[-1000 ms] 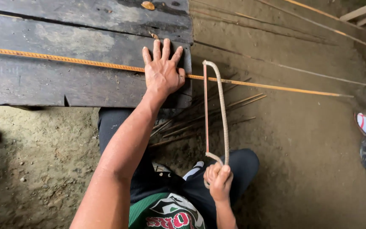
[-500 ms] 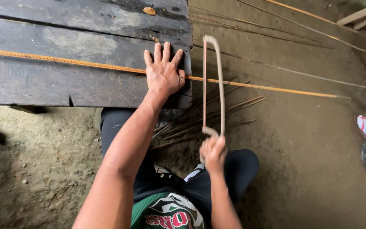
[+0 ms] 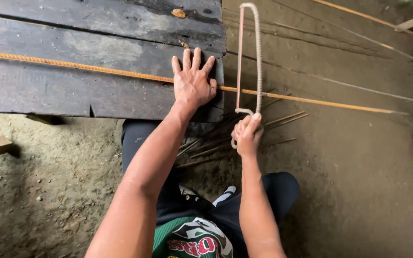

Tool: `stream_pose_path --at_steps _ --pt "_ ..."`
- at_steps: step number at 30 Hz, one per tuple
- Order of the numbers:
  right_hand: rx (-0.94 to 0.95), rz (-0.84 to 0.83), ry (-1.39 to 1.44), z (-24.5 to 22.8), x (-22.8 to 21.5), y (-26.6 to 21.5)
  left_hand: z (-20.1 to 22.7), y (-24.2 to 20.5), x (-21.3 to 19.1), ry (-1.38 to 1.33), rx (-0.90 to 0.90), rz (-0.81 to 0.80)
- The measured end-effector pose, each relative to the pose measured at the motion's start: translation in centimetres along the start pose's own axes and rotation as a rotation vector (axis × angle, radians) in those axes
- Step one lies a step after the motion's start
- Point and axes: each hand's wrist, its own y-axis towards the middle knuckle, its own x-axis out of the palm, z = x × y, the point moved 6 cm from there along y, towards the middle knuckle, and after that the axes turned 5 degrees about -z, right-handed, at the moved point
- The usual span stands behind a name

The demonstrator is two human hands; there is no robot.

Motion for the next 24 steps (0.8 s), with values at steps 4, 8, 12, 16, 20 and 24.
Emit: stream_pose_path --at_steps 4,8,12,16,20,24 --pt "-0.085 -0.023 -0.155 0.2 -2.2 -4.0 0.1 0.0 -0.6 -0.021 -0.086 -0.247" --pt "0.071 -0.083 0.138 -2.4 -3.1 -12.8 0.0 -0.2 -0.7 -0.044 -0.092 -0.247" --pt "-0.048 -0.082 -0.089 1.1 -7.2 -14.6 0.2 -0.1 -0.1 -0.032 -0.079 -0.263" --pt "-0.141 -0.051 -0.033 -1.9 -0.6 -5.4 0.1 0.1 -0.8 -0.033 -0.081 -0.254" --pt "-0.172 -0.08 -0.042 0.8 0.1 1.4 0.2 -0.2 -1.1 -0.019 -0.089 -0.239" --pt "-0.163 -0.104 -0.095 -1.6 -0.5 -3.7 0.1 0.0 -0.3 -0.004 -0.084 -0.254"
